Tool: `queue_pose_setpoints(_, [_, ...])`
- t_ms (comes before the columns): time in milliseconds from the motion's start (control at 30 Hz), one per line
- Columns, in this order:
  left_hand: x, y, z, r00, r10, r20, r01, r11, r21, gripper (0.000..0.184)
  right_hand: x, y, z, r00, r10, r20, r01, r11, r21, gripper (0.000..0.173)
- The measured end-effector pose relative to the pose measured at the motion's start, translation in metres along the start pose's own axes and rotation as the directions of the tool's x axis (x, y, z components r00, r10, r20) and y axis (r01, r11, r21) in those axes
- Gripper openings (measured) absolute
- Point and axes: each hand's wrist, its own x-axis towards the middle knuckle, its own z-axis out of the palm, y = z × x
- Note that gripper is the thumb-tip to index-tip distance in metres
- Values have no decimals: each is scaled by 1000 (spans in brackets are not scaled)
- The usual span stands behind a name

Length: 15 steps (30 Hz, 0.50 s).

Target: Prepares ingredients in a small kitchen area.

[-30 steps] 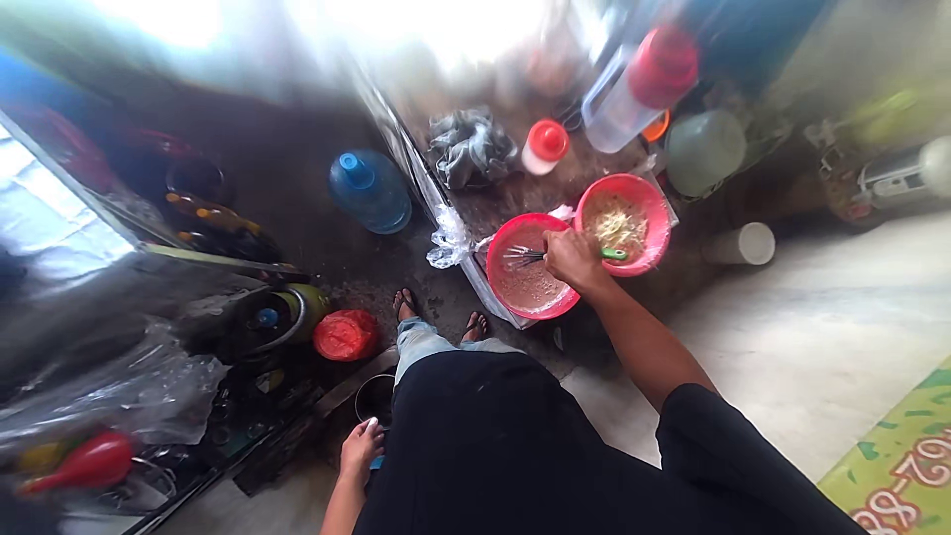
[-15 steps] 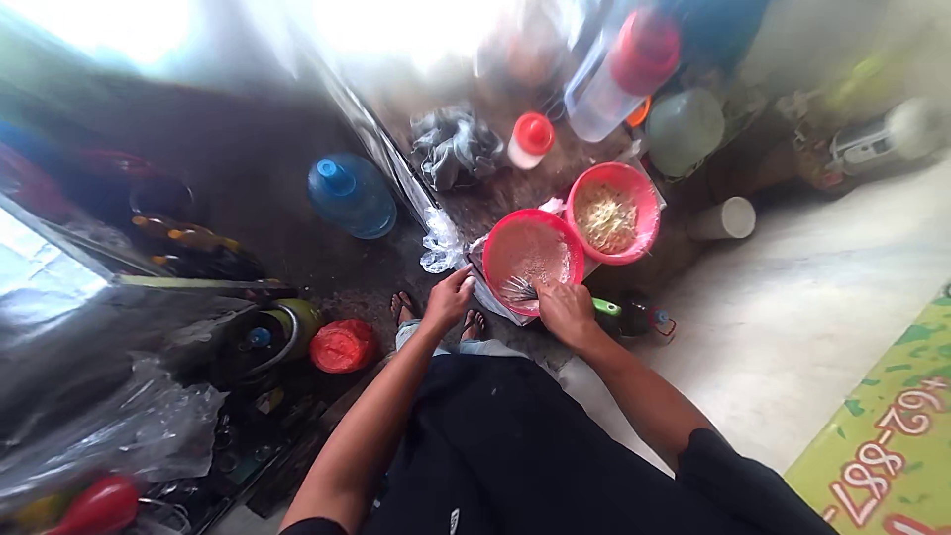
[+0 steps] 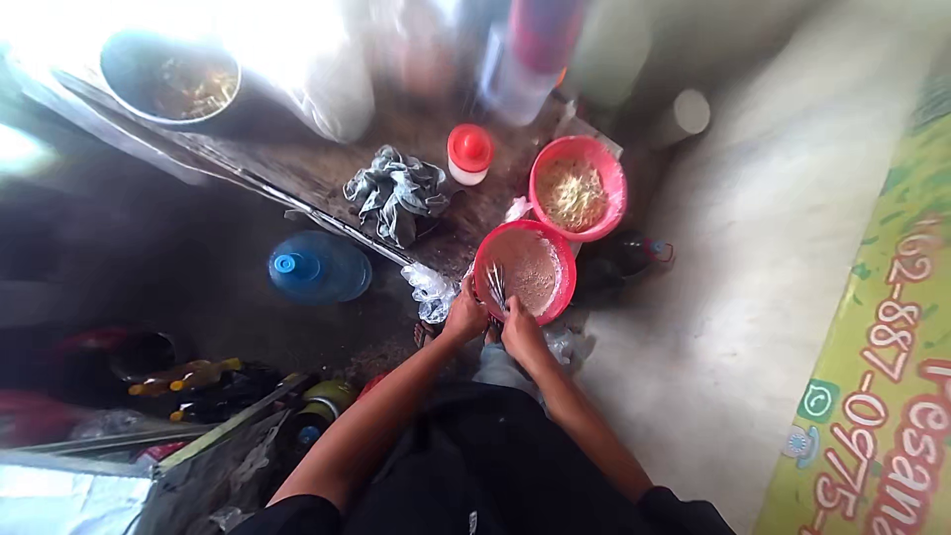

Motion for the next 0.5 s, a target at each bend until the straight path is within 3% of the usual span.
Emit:
queue_pose_setpoints(67, [4,3,-6,999,-17,36,17,1000,-21,84,-9,-7,1,1000,12,-3,-12,1000,8,36])
queue_pose_setpoints(200, [7,3,-1,996,-68,66,69,997,-26,90,31,-9,-4,980,137,-145,-112,979,170,36])
queue_pose_setpoints(267, [4,8,-3,996,-59,59,59,998,6,90,35,-6,-3,973,133,-188,-98,979,181,35])
queue_pose_setpoints(367, [4,16,-9,997,-60,55,57,997,46,86,11,-5,-12,995,20,-97,-16,999,43,33])
queue_pose_setpoints(433, [6,15,-9,996,-67,59,64,997,49,88,3,1,-32,997,57,-43,-61,994,-93,34])
queue_pose_setpoints(500, [8,11,-7,995,-63,73,60,998,35,91,6,6,-57,988,131,-80,-144,974,-174,33])
